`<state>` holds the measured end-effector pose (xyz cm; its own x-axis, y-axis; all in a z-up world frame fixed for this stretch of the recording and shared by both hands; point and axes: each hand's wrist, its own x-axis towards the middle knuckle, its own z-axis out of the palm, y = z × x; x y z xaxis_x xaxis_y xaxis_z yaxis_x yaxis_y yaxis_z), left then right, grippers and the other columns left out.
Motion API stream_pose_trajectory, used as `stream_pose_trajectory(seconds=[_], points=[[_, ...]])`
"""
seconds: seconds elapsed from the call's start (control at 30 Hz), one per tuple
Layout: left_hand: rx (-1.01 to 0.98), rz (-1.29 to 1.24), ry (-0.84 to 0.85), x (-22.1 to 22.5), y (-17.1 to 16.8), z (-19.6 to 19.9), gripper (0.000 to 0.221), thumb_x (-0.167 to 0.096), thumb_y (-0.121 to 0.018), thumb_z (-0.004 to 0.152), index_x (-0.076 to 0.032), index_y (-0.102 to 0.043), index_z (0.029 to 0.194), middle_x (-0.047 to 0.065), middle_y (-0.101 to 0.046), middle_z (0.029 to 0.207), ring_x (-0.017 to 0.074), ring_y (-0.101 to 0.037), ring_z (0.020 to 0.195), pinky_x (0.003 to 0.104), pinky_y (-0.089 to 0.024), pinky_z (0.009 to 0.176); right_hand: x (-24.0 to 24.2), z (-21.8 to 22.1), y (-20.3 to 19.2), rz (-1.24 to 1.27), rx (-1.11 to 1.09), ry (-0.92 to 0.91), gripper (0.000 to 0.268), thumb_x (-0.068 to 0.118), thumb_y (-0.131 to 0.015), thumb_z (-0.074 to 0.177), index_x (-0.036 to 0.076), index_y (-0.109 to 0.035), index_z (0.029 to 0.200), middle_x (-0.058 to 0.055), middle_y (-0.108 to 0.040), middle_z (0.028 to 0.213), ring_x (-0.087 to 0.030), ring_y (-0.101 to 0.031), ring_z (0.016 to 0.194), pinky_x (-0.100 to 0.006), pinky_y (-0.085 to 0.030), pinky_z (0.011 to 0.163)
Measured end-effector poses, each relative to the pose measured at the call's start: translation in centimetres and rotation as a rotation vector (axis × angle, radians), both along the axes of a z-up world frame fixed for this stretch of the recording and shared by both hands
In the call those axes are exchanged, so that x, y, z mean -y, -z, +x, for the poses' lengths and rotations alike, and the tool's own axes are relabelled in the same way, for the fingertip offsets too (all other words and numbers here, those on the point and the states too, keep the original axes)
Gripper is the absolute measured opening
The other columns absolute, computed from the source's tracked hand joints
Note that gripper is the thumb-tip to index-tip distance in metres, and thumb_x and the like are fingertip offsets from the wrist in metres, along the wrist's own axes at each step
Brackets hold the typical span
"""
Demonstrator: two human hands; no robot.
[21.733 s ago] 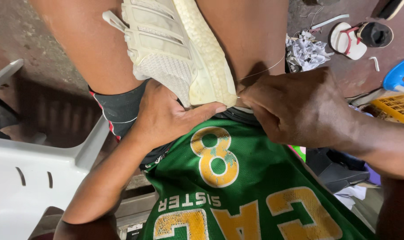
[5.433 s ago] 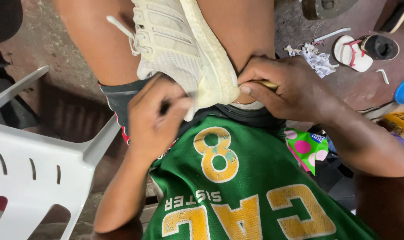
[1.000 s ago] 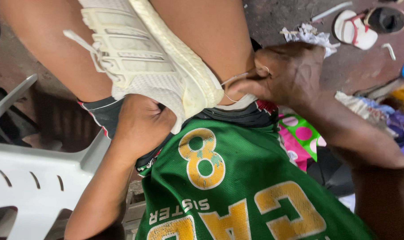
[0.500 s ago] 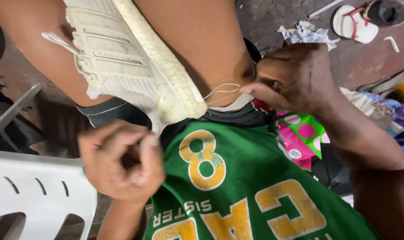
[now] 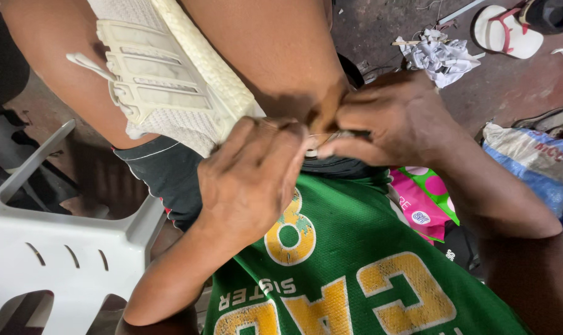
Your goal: The person uses a needle and thread to stitch the sole of a white shoe while holding it in their lap, pulling the thread through the sole repeatedly.
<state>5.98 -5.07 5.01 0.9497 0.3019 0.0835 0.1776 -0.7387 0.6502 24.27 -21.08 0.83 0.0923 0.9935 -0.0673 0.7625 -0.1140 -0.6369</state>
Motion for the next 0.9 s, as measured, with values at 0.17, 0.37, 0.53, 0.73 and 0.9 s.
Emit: stream_pose_trajectory(seconds=[0.17, 0.37, 0.53, 0.73, 0.9], points=[[0.034, -0.283, -0.067, -0.9, 0.4, -0.9, 0.010, -0.008, -0.071, 0.107, -0.004, -0.063, 0.111, 0.009, -0.066, 0.096, 0.0214, -0.064, 0.084, 0.033, -0.052, 0.075, -1.6, -2.8, 0.8, 0.265, -0.607, 0.171, 0.064, 0.059, -0.077, 0.081, 0.004, -0.064, 0.111, -0.011, -0.066, 0.109, -0.023, -0.069, 0.092, -0.032, -0.058, 0.072], [-0.156, -0.779, -0.324, -2.3, -0.2, -2.6, 0.007, -0.008, -0.065, 0.107, -0.003, -0.060, 0.108, 0.003, -0.063, 0.079, 0.0079, -0.055, 0.066, 0.024, -0.047, 0.063, -1.2, -3.9, -0.3, -0.227, -0.539, 0.082, 0.020, 0.027, -0.076, 0.092, 0.010, -0.076, 0.103, -0.001, -0.079, 0.096, -0.011, -0.076, 0.082, -0.027, -0.059, 0.071], [-0.004, -0.919, -0.187, -1.9, -1.4, -2.6, 0.017, -0.004, -0.060, 0.113, -0.002, -0.053, 0.129, 0.001, -0.062, 0.083, 0.0045, -0.058, 0.075, 0.019, -0.048, 0.072, -0.4, -1.2, -1.3, -0.342, -0.708, 0.116, 0.014, 0.020, -0.072, 0.092, 0.008, -0.075, 0.097, 0.000, -0.079, 0.089, -0.008, -0.076, 0.076, -0.023, -0.059, 0.068], [-0.118, -0.970, -0.072, -2.3, -1.9, -1.6, 0.044, 0.007, -0.053, 0.101, -0.006, -0.050, 0.143, 0.004, -0.070, 0.099, 0.0091, -0.074, 0.080, 0.024, -0.059, 0.074, 1.1, 0.0, -3.7, -0.154, -0.948, 0.191, 0.010, 0.011, -0.070, 0.099, 0.001, -0.071, 0.101, -0.005, -0.076, 0.092, -0.010, -0.072, 0.082, -0.024, -0.056, 0.072], [-0.109, -0.657, -0.024, -1.7, -2.2, -0.4, 0.067, -0.001, -0.077, 0.087, -0.013, -0.047, 0.145, 0.005, -0.065, 0.088, 0.0131, -0.069, 0.075, 0.025, -0.060, 0.068, -1.0, -1.9, -4.3, -0.093, -0.678, 0.262, 0.008, 0.011, -0.074, 0.095, 0.004, -0.073, 0.099, -0.002, -0.075, 0.088, -0.008, -0.070, 0.072, -0.024, -0.055, 0.061]])
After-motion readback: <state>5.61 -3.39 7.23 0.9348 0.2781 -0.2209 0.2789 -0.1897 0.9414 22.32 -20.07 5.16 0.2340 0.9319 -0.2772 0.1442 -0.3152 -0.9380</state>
